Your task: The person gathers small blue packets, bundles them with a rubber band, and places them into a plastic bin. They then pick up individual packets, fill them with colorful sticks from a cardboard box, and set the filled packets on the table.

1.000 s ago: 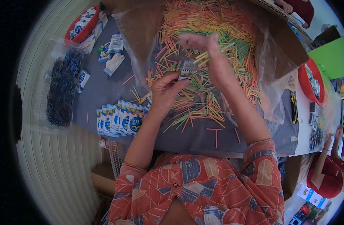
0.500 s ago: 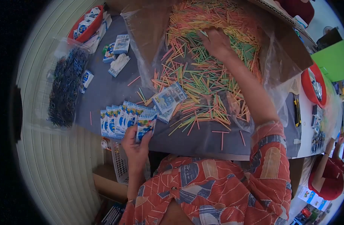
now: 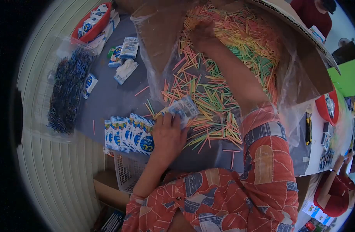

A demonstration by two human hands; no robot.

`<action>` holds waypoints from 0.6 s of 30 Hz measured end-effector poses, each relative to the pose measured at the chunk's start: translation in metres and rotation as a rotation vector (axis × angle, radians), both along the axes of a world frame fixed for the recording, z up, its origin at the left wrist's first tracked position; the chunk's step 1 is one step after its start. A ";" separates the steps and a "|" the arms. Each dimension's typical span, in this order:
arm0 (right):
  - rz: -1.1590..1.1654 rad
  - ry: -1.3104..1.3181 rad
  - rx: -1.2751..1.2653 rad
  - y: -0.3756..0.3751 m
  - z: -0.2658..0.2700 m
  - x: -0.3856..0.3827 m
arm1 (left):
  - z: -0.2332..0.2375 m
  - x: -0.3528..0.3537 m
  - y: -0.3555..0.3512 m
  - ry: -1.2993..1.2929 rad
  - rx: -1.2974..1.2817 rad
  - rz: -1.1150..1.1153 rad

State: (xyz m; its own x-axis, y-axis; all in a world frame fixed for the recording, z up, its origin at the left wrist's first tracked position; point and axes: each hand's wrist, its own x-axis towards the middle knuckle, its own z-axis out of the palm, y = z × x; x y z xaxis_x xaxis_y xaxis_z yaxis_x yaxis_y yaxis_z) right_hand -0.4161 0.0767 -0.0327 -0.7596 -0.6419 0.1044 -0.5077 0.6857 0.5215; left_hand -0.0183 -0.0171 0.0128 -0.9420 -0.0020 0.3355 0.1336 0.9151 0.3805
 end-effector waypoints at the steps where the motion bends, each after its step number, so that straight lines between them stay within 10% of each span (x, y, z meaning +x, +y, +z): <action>1: 0.184 0.298 0.060 0.003 -0.026 -0.020 | -0.004 -0.006 0.004 -0.060 -0.081 0.040; 4: -0.055 -0.107 -0.155 -0.002 0.066 0.043 | -0.005 -0.005 0.008 -0.077 -0.051 0.013; 10: 0.112 -0.028 -0.746 0.037 0.068 0.029 | -0.011 -0.005 0.005 0.070 0.095 -0.019; 18: -0.077 -0.237 -0.467 0.024 0.074 0.051 | -0.018 -0.011 0.007 0.141 0.062 -0.002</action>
